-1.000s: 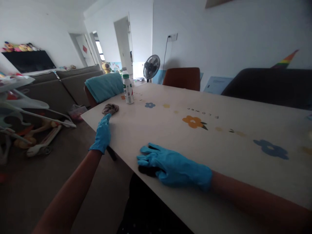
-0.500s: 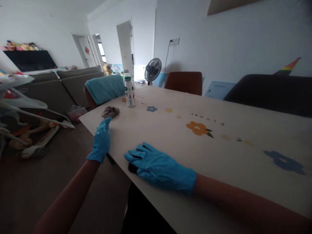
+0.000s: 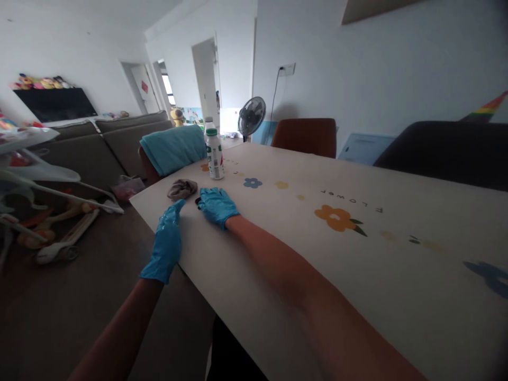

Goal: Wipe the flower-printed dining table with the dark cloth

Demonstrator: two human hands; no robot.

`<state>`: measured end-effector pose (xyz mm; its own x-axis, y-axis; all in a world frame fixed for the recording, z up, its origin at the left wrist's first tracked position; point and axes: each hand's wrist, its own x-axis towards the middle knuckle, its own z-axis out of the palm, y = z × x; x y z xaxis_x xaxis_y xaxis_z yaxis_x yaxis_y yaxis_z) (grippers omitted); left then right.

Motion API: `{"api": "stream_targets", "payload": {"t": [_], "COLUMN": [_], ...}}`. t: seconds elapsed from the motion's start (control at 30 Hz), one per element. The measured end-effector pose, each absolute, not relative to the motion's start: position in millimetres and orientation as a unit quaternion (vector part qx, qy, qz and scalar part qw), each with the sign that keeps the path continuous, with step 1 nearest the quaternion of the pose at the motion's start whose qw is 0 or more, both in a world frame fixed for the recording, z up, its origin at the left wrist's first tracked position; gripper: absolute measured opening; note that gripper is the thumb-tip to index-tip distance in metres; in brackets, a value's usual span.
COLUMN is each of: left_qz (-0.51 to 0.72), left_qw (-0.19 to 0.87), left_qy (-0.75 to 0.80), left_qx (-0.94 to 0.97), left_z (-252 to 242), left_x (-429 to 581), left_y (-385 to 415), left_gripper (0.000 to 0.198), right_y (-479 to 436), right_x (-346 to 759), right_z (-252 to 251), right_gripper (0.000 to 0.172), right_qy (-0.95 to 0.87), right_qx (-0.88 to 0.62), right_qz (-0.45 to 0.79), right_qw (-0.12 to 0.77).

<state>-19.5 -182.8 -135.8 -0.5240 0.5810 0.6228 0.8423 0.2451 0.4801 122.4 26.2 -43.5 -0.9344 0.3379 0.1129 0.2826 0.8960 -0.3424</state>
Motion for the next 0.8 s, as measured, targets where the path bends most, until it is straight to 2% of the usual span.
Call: {"api": "stream_targets", "payload": {"t": [0.23,0.6,0.8], "left_qz": [-0.433,-0.446,-0.439], "left_qw": [0.156,0.136,0.116], "left_qy": [-0.778,-0.778,-0.788], "left_qx": [-0.428,-0.421,-0.416], "left_z": [-135.2,-133.0,-126.7], "left_x": [-11.2,-14.9,-19.4], "left_y": [-171.9,-161.3,-158.8], "left_gripper": [0.064,0.063,0.062], "right_y": [55.7,48.0,43.9], "right_x": [129.0,217.9,306.3], "right_z": [-45.8,-38.1,-53.3], "right_gripper": [0.065,0.058,0.068], "right_qy": [-0.955,-0.980,-0.983], "right_qx": [-0.228,-0.114,-0.070], "right_qz": [0.163,0.162,0.169], "right_qw": [0.098,0.030,0.018]}}
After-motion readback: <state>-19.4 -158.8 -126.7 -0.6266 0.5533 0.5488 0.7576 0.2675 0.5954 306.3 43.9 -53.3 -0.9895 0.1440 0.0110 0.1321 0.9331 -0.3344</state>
